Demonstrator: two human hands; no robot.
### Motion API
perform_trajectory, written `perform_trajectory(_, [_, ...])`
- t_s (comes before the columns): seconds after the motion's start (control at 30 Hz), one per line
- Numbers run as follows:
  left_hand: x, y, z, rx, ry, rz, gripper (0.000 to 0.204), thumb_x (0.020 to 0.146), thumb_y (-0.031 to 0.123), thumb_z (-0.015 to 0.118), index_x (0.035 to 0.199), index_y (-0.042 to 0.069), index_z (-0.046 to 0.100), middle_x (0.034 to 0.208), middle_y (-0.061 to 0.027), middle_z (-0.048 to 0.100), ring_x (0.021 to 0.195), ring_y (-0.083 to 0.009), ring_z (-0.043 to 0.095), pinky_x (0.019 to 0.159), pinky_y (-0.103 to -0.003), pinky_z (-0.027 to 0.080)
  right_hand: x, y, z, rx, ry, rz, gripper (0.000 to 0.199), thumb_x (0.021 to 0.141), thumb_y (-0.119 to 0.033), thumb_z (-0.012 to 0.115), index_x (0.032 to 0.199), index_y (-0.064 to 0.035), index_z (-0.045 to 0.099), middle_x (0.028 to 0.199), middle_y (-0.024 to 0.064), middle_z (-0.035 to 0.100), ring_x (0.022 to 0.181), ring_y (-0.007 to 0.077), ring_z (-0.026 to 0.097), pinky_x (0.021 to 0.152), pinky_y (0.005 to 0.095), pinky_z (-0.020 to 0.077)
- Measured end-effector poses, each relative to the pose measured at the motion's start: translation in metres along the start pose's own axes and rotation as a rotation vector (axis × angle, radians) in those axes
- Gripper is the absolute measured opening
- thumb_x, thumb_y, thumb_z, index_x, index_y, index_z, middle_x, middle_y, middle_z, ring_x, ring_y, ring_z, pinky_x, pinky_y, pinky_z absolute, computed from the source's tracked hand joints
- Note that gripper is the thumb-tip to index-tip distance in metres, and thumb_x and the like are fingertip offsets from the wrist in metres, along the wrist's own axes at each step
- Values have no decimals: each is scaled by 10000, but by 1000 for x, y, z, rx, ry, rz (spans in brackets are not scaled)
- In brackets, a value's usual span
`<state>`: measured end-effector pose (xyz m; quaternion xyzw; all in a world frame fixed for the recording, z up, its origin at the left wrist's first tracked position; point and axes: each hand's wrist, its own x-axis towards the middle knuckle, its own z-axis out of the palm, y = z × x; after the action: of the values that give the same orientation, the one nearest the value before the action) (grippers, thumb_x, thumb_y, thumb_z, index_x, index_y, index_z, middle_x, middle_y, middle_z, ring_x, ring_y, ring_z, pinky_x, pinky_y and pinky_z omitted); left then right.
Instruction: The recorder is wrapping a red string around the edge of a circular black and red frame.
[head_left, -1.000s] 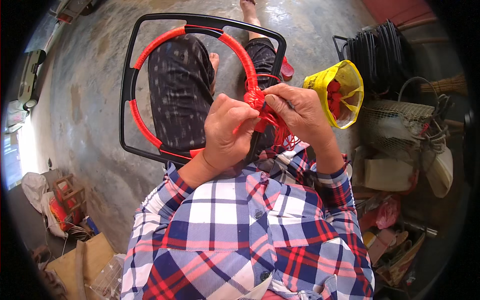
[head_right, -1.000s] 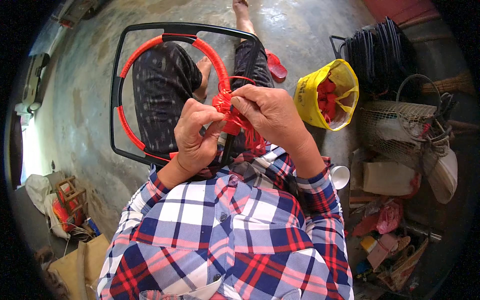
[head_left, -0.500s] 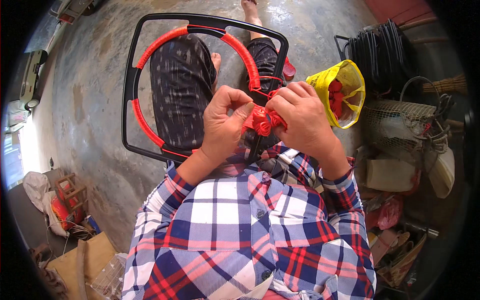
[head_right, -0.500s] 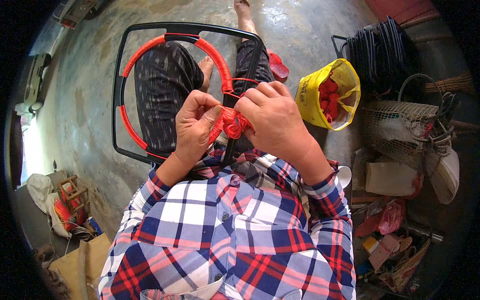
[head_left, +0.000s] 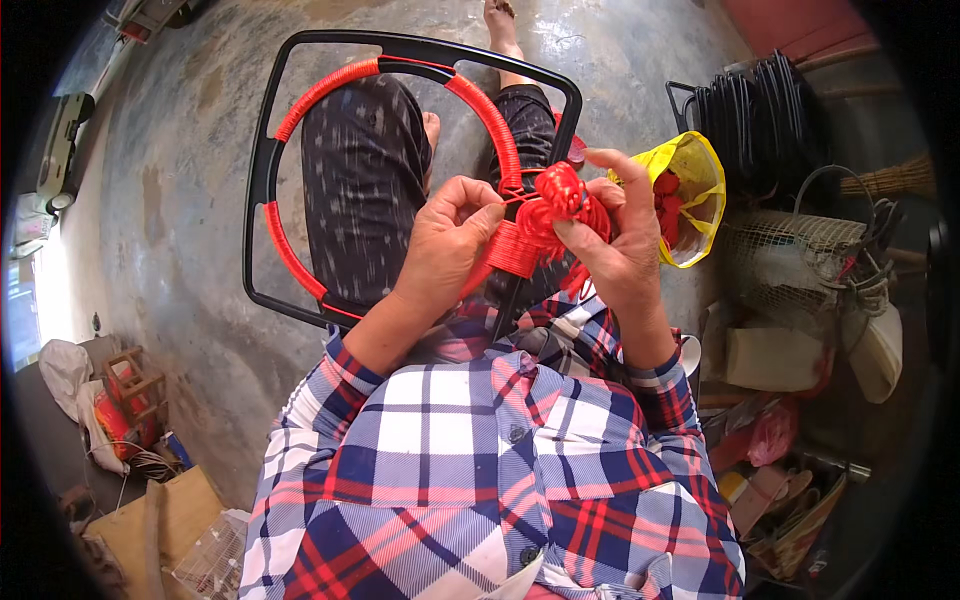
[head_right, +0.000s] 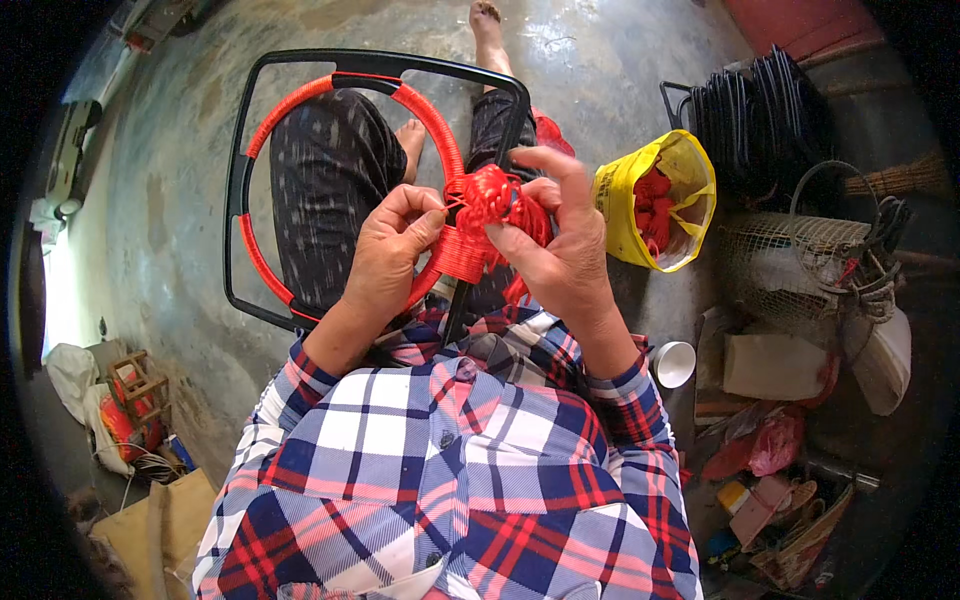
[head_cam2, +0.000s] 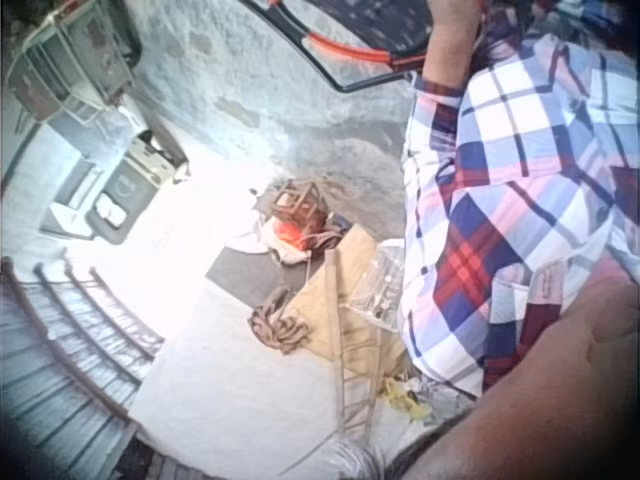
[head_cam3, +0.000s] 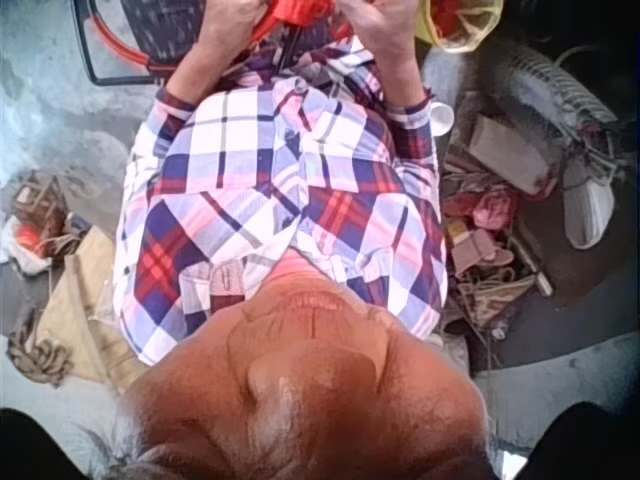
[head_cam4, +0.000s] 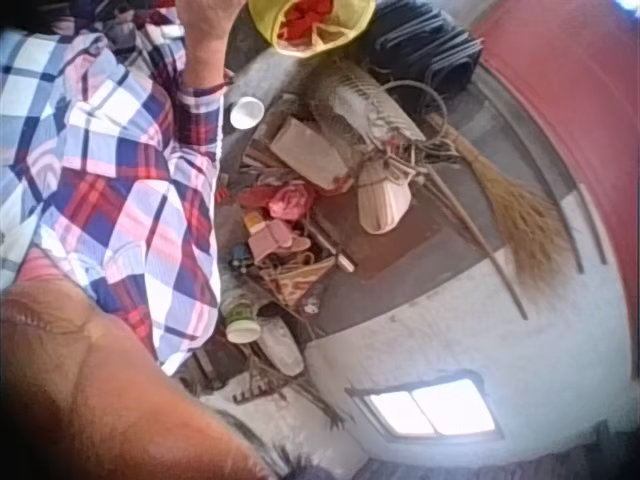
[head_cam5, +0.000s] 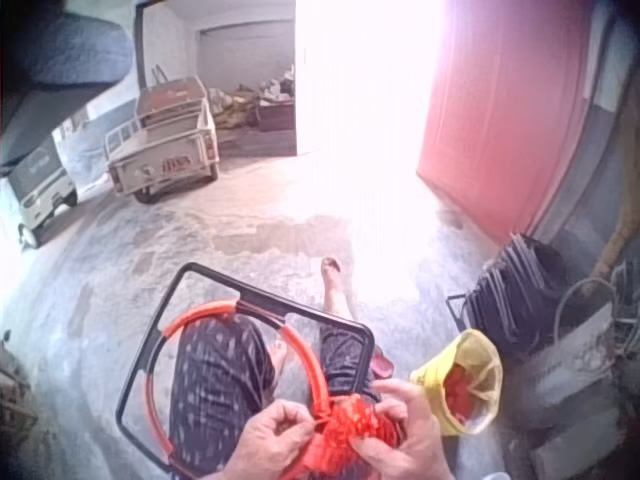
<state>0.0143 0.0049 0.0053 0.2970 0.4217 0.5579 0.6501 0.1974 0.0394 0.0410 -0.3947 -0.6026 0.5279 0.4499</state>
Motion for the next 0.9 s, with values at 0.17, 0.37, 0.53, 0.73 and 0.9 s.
perform_trajectory(0.17, [2, 1, -2, -10, 21, -50, 41, 946, 83, 585, 932, 59, 555, 840, 37, 542, 726, -30, 487, 668, -180, 421, 5, -5, -11, -59, -235, -252, 337, 742, -52, 683, 1074, -12, 635, 1235, 133, 532, 1169, 202, 509, 989, 333, 408])
perform_trajectory(0.37, [0, 4, 3, 19, 1, -10, 37, 952, 61, 569, 925, 59, 544, 803, 45, 519, 706, -24, 470, 650, -171, 413, 2, -10, -17, 381, -366, -186, 327, 723, -183, 695, 1016, -41, 662, 1309, 185, 487, 1296, 296, 414, 1107, 433, 244])
perform_trajectory(0.53, [-2, 4, 2, -16, -6, 17, 29, 952, 42, 557, 933, 53, 539, 816, 42, 519, 741, -27, 477, 673, -174, 419, -2, -10, -31, 399, -316, -290, 384, 723, -311, 701, 1000, -49, 662, 1259, 206, 538, 1314, 348, 391, 1096, 517, 228])
perform_trajectory(0.73, [-3, 10, 12, -232, 19, -107, 91, 946, 17, 548, 1029, 50, 532, 960, -19, 541, 815, -53, 493, 742, -202, 452, 5, 7, -29, 894, -299, -255, 450, 753, -358, 580, 1031, -6, 616, 1143, 200, 583, 1145, 362, 526, 1032, 503, 351])
perform_trajectory(0.9, [-1, 1, 5, 460, 63, 226, 387, 847, 19, 648, 1210, 30, 515, 1059, -42, 532, 849, -84, 505, 724, -229, 472, -7, 22, -32, 573, 31, 82, 395, 828, -46, 525, 1211, 38, 564, 1154, 148, 603, 1074, 238, 591, 968, 364, 444])
